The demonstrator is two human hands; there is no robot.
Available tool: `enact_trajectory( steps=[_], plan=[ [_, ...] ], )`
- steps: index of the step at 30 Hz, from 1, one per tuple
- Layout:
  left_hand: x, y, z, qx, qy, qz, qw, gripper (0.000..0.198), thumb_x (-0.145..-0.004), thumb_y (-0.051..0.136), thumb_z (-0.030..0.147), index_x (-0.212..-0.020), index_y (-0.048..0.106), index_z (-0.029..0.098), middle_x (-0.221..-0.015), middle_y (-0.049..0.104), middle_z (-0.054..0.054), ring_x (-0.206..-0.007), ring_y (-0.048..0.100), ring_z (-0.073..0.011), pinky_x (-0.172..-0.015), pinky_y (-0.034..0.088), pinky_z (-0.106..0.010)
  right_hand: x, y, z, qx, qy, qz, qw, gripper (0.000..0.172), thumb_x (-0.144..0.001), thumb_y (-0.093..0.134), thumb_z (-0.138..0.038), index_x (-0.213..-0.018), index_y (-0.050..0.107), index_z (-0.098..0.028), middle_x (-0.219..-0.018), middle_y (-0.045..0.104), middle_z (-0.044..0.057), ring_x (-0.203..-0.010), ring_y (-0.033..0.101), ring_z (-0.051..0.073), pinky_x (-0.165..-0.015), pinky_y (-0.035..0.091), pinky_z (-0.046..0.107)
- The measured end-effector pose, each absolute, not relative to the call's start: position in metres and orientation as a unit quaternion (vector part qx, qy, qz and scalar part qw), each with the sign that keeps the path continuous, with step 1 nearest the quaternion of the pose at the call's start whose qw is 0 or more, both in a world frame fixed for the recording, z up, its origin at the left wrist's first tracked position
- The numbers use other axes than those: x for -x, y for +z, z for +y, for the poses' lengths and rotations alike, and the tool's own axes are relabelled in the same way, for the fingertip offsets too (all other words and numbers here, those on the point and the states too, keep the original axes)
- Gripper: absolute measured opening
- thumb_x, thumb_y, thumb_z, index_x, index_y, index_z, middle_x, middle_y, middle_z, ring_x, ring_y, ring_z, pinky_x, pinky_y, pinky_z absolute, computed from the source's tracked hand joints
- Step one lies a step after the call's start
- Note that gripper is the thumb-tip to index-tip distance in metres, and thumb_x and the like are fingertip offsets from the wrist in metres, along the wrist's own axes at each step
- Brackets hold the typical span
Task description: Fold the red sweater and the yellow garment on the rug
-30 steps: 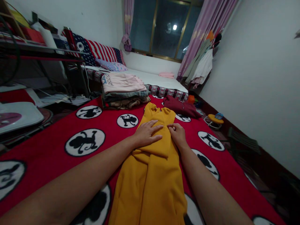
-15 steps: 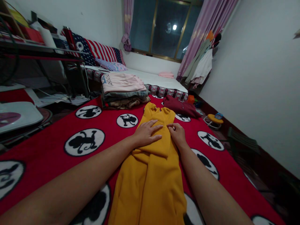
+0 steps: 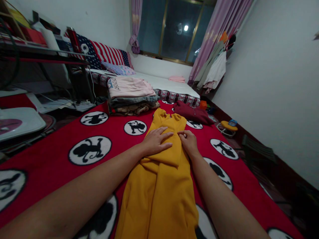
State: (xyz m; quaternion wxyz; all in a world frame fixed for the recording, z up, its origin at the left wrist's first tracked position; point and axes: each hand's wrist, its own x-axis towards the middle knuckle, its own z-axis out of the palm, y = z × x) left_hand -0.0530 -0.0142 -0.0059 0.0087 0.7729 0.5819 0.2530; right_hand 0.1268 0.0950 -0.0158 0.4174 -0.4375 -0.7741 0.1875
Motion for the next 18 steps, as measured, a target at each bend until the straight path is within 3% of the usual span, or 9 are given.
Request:
enact_trajectory(
  steps=[18],
  plan=[
    [0.0516,-0.0021,-0.0172,-0.771,0.234,0.591,0.007,0.059,-0.091,0.047,0.057,-0.142,0.047,0.028,-0.153,0.035,-0.01,-0.139,0.035,-0.0289,-0.113,0.029,-0.047,-0.1259,-0.0126,0.092,0.444,0.188,-0.774,0.411,0.022,-0.074,0.052,-0.017,-0.081,0.074,-0.016,-0.086,0.07,0.006,-0.076,0.062,0.017,-0.075,0.048,0.03]
  ],
)
